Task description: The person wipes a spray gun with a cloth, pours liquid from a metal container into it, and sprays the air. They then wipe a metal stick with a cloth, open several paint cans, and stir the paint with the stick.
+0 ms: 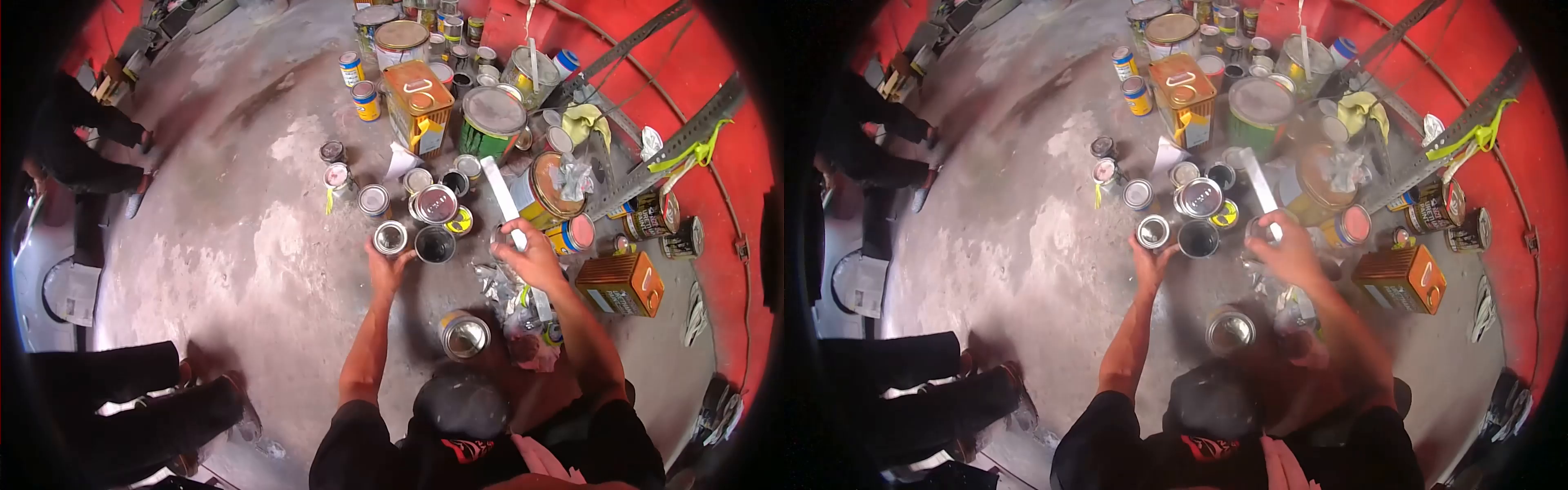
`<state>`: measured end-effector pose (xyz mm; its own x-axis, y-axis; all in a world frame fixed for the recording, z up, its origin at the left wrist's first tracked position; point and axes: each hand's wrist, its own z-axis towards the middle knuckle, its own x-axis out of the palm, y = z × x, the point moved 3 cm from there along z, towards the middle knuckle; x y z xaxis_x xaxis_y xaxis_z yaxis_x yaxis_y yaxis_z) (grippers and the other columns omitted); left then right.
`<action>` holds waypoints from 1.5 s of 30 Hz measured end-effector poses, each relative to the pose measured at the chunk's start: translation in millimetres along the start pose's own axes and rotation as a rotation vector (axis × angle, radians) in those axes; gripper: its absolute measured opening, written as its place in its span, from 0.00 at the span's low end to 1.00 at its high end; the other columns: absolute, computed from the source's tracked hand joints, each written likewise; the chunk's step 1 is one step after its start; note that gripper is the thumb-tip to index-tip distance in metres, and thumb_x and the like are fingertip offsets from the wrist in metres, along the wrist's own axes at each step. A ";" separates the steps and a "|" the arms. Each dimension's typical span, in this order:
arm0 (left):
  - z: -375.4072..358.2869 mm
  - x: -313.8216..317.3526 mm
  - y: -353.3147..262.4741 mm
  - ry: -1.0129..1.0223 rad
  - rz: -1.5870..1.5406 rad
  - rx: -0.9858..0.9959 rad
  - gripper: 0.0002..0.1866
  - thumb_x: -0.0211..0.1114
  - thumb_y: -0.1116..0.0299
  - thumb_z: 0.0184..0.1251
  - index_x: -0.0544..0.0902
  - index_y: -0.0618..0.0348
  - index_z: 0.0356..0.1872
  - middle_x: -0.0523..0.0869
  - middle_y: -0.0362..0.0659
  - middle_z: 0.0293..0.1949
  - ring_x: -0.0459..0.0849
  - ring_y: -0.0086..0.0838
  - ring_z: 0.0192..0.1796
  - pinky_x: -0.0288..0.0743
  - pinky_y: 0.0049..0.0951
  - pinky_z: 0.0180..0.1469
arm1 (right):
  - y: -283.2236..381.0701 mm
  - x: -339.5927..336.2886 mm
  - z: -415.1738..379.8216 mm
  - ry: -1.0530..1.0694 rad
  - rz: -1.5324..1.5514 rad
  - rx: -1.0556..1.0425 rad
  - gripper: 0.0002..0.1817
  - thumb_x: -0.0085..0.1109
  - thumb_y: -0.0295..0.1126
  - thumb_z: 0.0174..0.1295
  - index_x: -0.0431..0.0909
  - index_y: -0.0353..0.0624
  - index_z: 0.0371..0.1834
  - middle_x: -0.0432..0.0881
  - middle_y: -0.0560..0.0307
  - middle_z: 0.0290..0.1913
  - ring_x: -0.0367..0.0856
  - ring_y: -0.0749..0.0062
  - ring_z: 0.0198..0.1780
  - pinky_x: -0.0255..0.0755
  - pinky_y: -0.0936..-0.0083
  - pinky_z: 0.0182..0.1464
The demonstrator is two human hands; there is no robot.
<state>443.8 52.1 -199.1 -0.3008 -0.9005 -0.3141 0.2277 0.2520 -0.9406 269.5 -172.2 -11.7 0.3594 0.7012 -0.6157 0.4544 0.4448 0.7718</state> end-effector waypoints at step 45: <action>322.7 -49.2 -134.8 0.017 0.389 0.185 0.35 0.82 0.60 0.47 0.73 0.62 0.54 0.84 0.49 0.52 0.84 0.30 0.49 0.78 0.30 0.52 | -71.7 -49.2 118.4 -0.426 0.202 -0.125 0.09 0.64 0.31 0.61 0.74 0.41 0.37 0.77 0.62 0.28 0.75 0.80 0.31 0.70 0.78 0.34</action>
<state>726.8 -51.9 -15.2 -0.1743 -0.7444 -0.6445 0.4888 0.5028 -0.7130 315.8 -304.6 -55.6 0.7439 0.5012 -0.4421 0.2496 0.4052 0.8795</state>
